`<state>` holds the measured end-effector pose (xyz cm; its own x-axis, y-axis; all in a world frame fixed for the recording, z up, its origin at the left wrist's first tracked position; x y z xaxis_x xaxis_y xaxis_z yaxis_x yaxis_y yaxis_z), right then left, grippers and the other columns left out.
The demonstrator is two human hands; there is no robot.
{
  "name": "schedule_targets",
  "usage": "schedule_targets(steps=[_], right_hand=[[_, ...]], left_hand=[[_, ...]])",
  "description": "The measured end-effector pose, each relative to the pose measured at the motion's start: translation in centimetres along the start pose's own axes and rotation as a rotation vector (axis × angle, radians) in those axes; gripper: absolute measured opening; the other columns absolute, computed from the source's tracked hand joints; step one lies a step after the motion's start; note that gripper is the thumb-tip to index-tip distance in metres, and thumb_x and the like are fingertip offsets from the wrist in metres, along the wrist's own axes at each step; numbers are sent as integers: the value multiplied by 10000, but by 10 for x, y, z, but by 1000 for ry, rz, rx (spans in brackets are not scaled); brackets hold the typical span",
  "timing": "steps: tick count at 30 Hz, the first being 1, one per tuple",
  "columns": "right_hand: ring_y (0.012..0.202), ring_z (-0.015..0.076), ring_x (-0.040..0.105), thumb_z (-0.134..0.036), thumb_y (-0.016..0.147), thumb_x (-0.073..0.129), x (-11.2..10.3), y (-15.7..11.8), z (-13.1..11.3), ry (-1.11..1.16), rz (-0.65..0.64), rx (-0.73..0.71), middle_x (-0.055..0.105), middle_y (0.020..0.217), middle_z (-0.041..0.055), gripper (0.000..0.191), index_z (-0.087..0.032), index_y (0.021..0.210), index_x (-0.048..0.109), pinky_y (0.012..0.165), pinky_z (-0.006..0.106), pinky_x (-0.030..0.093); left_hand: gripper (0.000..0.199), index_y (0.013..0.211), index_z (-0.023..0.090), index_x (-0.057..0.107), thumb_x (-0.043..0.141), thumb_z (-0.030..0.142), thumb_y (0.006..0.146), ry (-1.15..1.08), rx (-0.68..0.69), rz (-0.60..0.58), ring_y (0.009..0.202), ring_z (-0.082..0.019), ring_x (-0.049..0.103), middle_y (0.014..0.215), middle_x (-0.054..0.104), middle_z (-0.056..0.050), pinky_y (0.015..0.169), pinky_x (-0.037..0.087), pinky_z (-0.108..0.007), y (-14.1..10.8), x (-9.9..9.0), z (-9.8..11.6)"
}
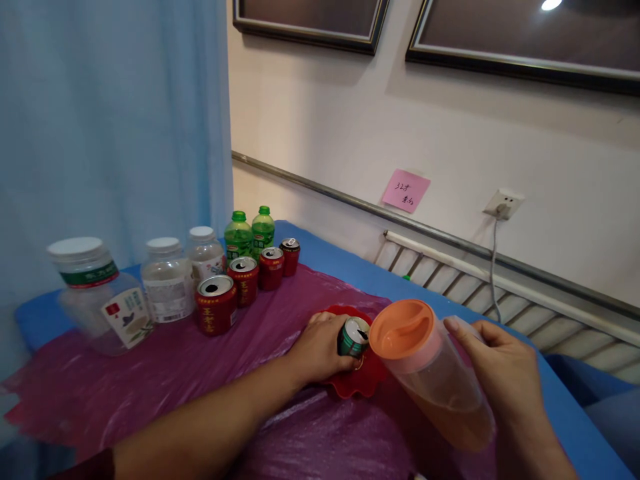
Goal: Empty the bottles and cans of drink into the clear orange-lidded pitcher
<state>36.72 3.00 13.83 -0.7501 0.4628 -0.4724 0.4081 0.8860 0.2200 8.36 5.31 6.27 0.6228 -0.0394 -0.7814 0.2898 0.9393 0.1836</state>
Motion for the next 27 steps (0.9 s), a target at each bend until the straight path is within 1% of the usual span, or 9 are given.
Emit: schedule_targets(steps=[3, 8, 21, 27], right_hand=[[531, 125, 378, -679, 656, 752, -1, 1, 0, -11, 12, -12, 402, 520, -42, 543, -212, 517, 511, 433, 237, 306], [519, 130, 388, -668, 668, 751, -1, 1, 0, 9, 14, -24, 420, 513, -39, 526, -210, 527, 533, 419, 238, 300], [531, 126, 389, -684, 654, 763, 0, 0, 3, 21, 1, 14, 429, 524, -40, 538, -207, 542, 539, 427, 231, 301], [521, 126, 387, -676, 661, 755, -2, -2, -3, 7, 2, -16, 419, 517, -43, 535, -212, 535, 521, 418, 229, 307]], left_hand=[[601, 1207, 312, 643, 835, 449, 654, 4, 3, 5, 1131, -307, 591, 1170, 696, -23, 1001, 404, -409, 0, 0, 0], [611, 1208, 306, 639, 839, 462, 653, -5, -4, -9, 1138, -320, 590, 1179, 696, -33, 995, 405, -419, 0, 0, 0], [615, 1205, 318, 642, 843, 475, 645, -5, -8, 2, 1131, -324, 594, 1170, 699, -32, 1004, 409, -427, 0, 0, -2], [608, 1203, 319, 646, 842, 467, 646, 4, -5, 6, 1122, -314, 595, 1167, 699, -26, 993, 416, -419, 0, 0, -1]])
Point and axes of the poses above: each hand's wrist, its own y-axis towards the middle knuckle, its own x-axis out of the palm, z = x × y, the point moved 8 cm from there along y, towards the middle knuckle
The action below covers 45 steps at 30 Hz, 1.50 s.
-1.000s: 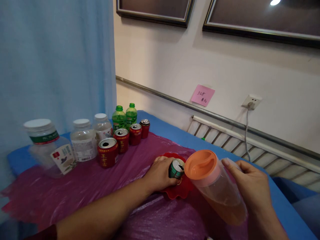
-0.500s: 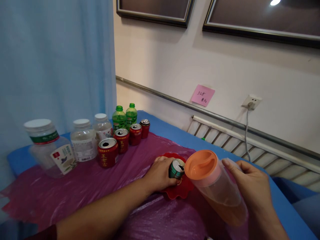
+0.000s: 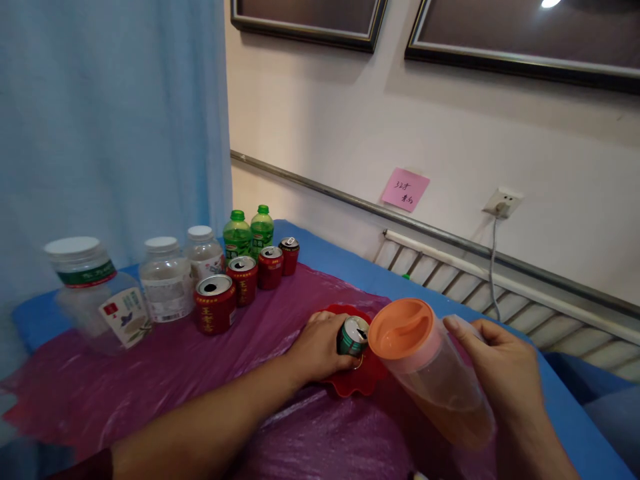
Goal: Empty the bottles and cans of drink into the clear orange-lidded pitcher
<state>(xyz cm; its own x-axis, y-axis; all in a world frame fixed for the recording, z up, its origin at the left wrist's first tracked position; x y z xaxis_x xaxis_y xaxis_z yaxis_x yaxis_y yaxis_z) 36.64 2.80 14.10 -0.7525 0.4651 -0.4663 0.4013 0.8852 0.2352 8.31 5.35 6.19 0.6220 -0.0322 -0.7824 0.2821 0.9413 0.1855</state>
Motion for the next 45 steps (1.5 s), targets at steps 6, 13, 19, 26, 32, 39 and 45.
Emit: schedule_targets(steps=[6, 13, 19, 26, 32, 39, 45], right_hand=[[512, 127, 386, -671, 666, 748, -1, -1, -2, -10, 15, -16, 416, 514, -39, 530, -209, 530, 526, 410, 231, 312], [528, 123, 381, -687, 645, 755, 0, 1, 3, -18, 4, 23, 415, 512, -42, 544, -210, 526, 523, 427, 233, 299], [534, 121, 380, -692, 634, 768, 1, 1, 3, 6, -4, 36, 419, 513, -48, 550, -212, 537, 516, 435, 229, 307], [514, 125, 395, -677, 659, 771, 1, 2, 7, 21, -2, 4, 442, 517, -41, 536, -208, 546, 538, 426, 234, 309], [525, 124, 384, -699, 651, 749, -1, 2, 3, -20, 15, -3, 415, 511, -42, 549, -209, 533, 530, 426, 230, 304], [546, 122, 377, -701, 631, 755, -4, 1, 3, -30, 26, 13, 409, 518, -45, 547, -209, 541, 535, 433, 227, 298], [543, 118, 368, -696, 633, 756, -1, 1, 1, -6, 25, 8, 406, 525, -48, 550, -209, 536, 521, 434, 227, 292]], left_hand=[[623, 1229, 322, 636, 830, 466, 655, -1, 3, -10, 1145, -319, 597, 1187, 701, -25, 1000, 417, -410, 0, 0, 1], [615, 1209, 324, 645, 842, 468, 645, -3, 7, -2, 1121, -315, 598, 1170, 701, -25, 988, 421, -413, 0, 0, 1], [606, 1200, 324, 648, 842, 462, 643, -11, -2, -14, 1122, -316, 592, 1171, 699, -28, 993, 411, -419, 0, -1, 1], [598, 1214, 324, 643, 830, 442, 658, -5, 4, -14, 1130, -318, 589, 1177, 700, -23, 1002, 404, -420, 0, 0, 3], [608, 1222, 319, 635, 834, 428, 658, -7, -5, -10, 1125, -310, 584, 1171, 696, -29, 1006, 399, -424, 0, 0, 2], [611, 1221, 320, 637, 839, 430, 655, -5, -9, -15, 1130, -313, 582, 1175, 693, -27, 1006, 401, -424, 0, 2, 1], [585, 1202, 332, 642, 840, 397, 655, -11, 17, -3, 1108, -298, 594, 1150, 703, -8, 1002, 399, -422, 0, 0, 4]])
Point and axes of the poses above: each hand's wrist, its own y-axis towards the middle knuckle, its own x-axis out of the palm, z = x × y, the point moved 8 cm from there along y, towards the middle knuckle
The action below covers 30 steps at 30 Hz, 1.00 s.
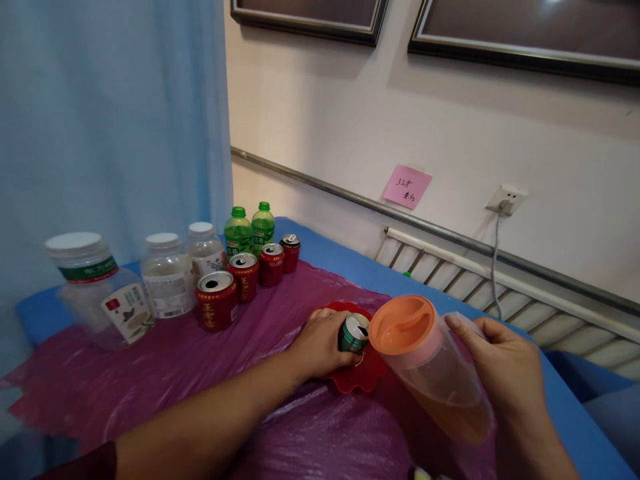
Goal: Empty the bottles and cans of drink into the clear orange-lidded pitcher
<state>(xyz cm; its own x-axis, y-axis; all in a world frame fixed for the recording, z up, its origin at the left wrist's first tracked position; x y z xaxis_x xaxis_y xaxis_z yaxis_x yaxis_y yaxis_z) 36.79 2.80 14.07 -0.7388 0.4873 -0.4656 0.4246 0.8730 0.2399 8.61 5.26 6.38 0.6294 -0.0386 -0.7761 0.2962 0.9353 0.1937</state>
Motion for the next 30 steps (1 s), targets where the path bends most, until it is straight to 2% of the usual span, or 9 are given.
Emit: schedule_targets(steps=[8, 30], right_hand=[[524, 122, 381, -683, 646, 756, 2, 0, -1, -13, 2, -21, 404, 511, -44, 546, -211, 530, 507, 421, 231, 294], [524, 119, 374, -688, 644, 757, 2, 0, 1, -22, -8, -5, 411, 505, -47, 545, -209, 532, 522, 418, 227, 301]], left_hand=[[601, 1205, 321, 644, 845, 450, 654, 15, -8, -11, 1118, -315, 594, 1158, 703, -24, 1005, 404, -427, 1, 2, -4], [625, 1222, 323, 642, 846, 445, 645, 24, -15, -27, 1135, -312, 590, 1181, 700, -21, 1000, 408, -410, 1, 2, -4]])
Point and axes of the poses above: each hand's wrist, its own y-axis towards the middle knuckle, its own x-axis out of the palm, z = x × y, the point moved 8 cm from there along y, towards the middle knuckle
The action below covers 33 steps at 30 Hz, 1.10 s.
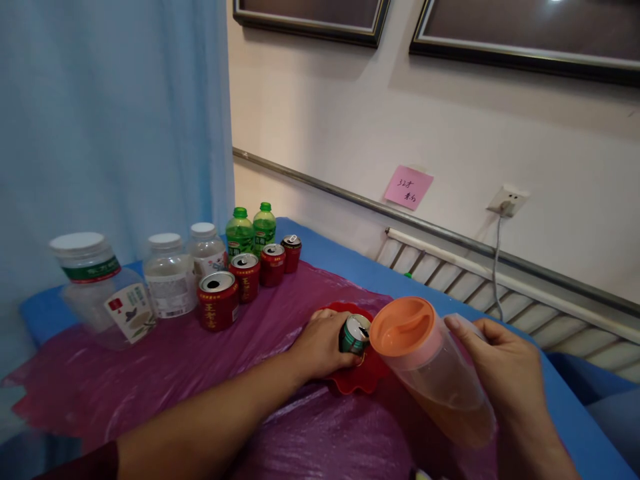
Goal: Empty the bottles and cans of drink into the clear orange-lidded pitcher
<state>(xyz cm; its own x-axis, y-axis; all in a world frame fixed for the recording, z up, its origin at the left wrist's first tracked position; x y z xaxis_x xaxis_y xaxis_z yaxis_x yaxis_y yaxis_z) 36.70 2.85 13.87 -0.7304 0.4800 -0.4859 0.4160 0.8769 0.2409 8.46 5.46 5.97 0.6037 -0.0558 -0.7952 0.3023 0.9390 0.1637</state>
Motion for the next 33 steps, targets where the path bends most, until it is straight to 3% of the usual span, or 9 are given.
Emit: schedule_targets(steps=[33], right_hand=[[516, 126, 394, -690, 646, 764, 2, -1, 1, 13, -9, 2, 434, 502, -44, 545, -215, 531, 524, 427, 237, 310]], left_hand=[[610, 1212, 316, 645, 836, 446, 648, -4, -8, 1, 1129, -316, 596, 1175, 705, -28, 997, 412, -413, 0, -1, 1]])
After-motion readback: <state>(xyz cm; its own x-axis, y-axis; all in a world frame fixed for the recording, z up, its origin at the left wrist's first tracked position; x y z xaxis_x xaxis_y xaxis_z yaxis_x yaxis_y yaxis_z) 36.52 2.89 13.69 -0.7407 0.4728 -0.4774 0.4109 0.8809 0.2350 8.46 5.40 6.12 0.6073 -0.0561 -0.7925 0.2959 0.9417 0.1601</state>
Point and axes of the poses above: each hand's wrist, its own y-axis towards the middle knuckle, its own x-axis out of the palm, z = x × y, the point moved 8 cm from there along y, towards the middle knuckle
